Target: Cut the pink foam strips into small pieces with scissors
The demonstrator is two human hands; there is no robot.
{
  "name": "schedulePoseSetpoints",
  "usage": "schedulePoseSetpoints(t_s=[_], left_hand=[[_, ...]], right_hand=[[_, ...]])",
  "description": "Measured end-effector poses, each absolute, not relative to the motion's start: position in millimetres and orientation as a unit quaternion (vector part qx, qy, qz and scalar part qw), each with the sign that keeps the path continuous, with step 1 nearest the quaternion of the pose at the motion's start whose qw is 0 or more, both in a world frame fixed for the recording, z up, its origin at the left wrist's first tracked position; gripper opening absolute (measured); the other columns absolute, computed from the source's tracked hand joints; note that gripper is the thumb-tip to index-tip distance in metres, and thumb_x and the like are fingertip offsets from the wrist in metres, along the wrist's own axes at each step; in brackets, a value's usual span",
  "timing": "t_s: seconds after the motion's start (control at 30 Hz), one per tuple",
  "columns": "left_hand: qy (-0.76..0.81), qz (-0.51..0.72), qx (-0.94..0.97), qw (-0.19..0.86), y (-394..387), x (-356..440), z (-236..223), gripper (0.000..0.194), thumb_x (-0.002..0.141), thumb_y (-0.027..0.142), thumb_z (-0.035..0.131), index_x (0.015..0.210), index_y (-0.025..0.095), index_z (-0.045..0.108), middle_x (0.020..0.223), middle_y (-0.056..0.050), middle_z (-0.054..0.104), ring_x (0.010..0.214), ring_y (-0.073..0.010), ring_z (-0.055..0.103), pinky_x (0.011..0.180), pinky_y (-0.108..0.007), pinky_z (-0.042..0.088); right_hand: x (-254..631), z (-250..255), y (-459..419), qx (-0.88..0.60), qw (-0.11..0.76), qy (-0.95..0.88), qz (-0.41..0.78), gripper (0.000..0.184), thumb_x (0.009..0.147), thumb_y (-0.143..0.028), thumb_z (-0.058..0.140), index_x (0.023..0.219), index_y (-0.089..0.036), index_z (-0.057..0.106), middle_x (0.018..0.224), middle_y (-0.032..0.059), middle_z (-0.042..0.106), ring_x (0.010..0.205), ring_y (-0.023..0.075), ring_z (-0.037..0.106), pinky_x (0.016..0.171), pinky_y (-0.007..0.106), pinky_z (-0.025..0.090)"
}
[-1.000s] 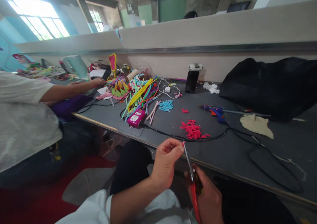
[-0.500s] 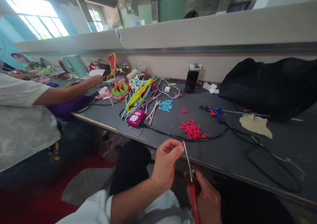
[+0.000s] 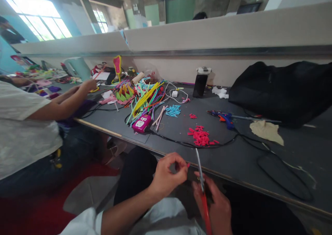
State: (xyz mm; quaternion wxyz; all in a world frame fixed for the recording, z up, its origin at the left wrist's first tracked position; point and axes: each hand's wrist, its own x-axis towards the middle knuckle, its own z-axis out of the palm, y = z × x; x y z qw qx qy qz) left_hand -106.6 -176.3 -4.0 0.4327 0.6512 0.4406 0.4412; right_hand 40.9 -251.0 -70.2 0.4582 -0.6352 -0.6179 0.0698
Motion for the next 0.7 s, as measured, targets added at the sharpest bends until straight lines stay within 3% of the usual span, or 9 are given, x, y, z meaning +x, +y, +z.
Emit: schedulePoseSetpoints(t_s=[0.13,0.3,0.7], left_hand=[[0.3,0.372,0.843,0.246,-181.5,-121.7,-16.0,0.011,0.069,0.008,0.057,0.07,0.02,0.056,0.068,-0.002,0.062,0.068,-0.0145,0.054,0.071,-0.029,0.039],[0.222,0.333,0.909,0.118,-187.6,-126.1,-23.8,0.011,0.073,0.009,0.053,0.073,0.02,0.053,0.068,-0.003,0.06,0.068,-0.0149,0.053,0.076,-0.033,0.04],[0.225,0.286,0.931,0.02,-193.1,-125.8,-27.1,0.009,0.08,0.016,0.051,0.073,0.018,0.057,0.066,-0.003,0.056,0.067,-0.0155,0.048,0.078,-0.035,0.038]], right_hand=[[40.3,-64.5,-251.7,-0.647,0.447,-0.605,0.123,0.039,0.086,-0.047,0.056,0.11,-0.017,0.067,0.096,0.0054,0.077,0.077,0.018,0.075,0.069,0.022,0.059],[38.1,-60.4,-251.7,-0.639,0.451,-0.602,0.158,0.035,0.086,-0.041,0.057,0.112,-0.018,0.067,0.098,0.0043,0.076,0.079,0.0166,0.074,0.067,0.02,0.058],[35.9,-49.9,-247.8,-0.626,0.468,-0.604,0.156,0.031,0.084,-0.036,0.056,0.105,-0.017,0.068,0.097,0.0062,0.076,0.076,0.0175,0.074,0.067,0.022,0.058]])
